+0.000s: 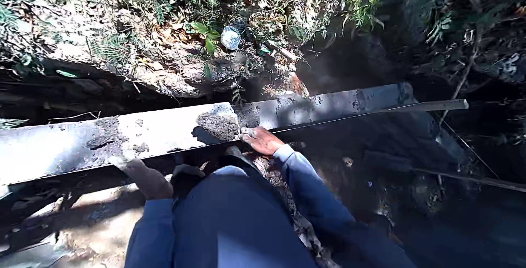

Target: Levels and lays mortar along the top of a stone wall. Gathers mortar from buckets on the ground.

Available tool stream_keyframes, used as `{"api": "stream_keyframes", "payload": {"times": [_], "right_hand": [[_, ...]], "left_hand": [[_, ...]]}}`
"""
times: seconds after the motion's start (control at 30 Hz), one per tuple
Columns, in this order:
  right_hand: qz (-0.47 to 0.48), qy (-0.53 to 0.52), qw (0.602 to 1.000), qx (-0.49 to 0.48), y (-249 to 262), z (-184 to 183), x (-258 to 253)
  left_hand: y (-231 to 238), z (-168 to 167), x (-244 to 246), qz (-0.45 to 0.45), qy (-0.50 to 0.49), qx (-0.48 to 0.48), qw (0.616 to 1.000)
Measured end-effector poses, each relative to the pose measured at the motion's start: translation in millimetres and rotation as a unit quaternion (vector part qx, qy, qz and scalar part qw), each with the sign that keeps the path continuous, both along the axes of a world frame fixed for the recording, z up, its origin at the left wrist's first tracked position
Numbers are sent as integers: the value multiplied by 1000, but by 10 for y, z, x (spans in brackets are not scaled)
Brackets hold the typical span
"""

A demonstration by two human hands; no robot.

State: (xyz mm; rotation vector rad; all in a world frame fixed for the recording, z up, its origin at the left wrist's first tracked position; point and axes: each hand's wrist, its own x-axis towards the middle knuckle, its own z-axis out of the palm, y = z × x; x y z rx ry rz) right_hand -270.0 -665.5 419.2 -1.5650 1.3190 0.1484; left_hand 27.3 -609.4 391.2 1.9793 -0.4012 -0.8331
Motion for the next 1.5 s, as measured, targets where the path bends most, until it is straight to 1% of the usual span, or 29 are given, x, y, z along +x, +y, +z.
{"api": "stream_keyframes", "payload": {"times": [0.07, 0.13, 0.17, 0.23, 0.3, 0.37, 0.43, 0.5, 0.57, 0.63, 0.7, 0.73, 0.8, 0.83, 0.93, 1.0, 1.03, 1.07, 1.17, 1.23, 1.27, 1.3, 1.37, 1.4, 1.43, 1.47, 1.5], "right_hand": [[-6, 87, 995, -41, 74, -13, -434], [-15, 183, 979, -87, 112, -108, -703], [-21, 225, 967, -114, 149, -213, -810], [-32, 297, 944, -136, 195, -470, -953], [-63, 330, 931, -141, 194, -578, -973], [-132, 296, 931, -168, 196, -559, -876], [-222, 217, 933, -183, 156, -469, -670], [-306, 149, 921, -187, -11, -357, -426], [-324, 117, 913, -219, -300, -321, -192], [-303, 81, 914, -259, -773, -330, 5], [-287, 73, 921, -254, -1326, -337, 234], [-283, 86, 922, -250, -1600, -364, 345], [-291, 112, 925, -216, -2046, -479, 532], [-310, 113, 925, -190, -2198, -542, 611], [-348, 150, 915, -138, -2418, -660, 865], [-364, 166, 902, -159, -2458, -631, 1016], [-371, 162, 896, -183, -2460, -509, 1078], [-376, 149, 890, -211, -2487, -355, 1115], [-424, 50, 863, -270, -2703, 81, 1160], [-436, -37, 850, -293, -2934, 192, 1161], [-442, -86, 842, -297, -3057, 188, 1190], [-460, -149, 824, -296, -3152, 189, 1252], [-507, -320, 749, -283, -3308, 82, 1341], [-515, -407, 712, -249, -3307, -64, 1381], [-514, -458, 696, -204, -3265, -242, 1418], [-511, -449, 710, -179, -3199, -410, 1452], [-503, -379, 756, -179, -3089, -541, 1480]], "left_hand": [[89, -68, 107, 6, -6, 13, 1000], [190, -118, 238, 20, 4, 51, 999], [248, -166, 288, 29, 7, 67, 997], [341, -237, 355, 29, 1, 92, 995], [425, -291, 400, 27, -6, 114, 993], [518, -343, 474, 30, -10, 115, 993], [595, -370, 549, 19, -20, 114, 993], [609, -396, 588, -10, -38, 126, 991], [591, -383, 634, -48, -56, 148, 986], [575, -367, 703, -89, -67, 158, 981], [594, -341, 843, -125, -80, 154, 977], [605, -314, 919, -133, -78, 150, 977], [671, -261, 1071, -123, -61, 140, 981], [739, -249, 1153, -105, -49, 133, 984], [1082, -282, 1472, -22, -28, 153, 987], [1388, -316, 1666, 20, -7, 187, 982], [1542, -389, 1768, 34, 11, 194, 980], [1692, -494, 1859, 47, 27, 201, 978], [2063, -750, 1971, 91, 38, 235, 967], [2199, -781, 1915, 120, 30, 254, 959], [2211, -750, 1892, 123, 25, 263, 957], [2153, -727, 1867, 119, 18, 268, 956], [2012, -683, 1771, 99, 4, 277, 956], [1944, -626, 1720, 87, -5, 285, 955], [1870, -586, 1685, 77, -8, 288, 955], [1793, -549, 1657, 66, -5, 287, 956], [1752, -539, 1642, 51, 0, 286, 957]]}}
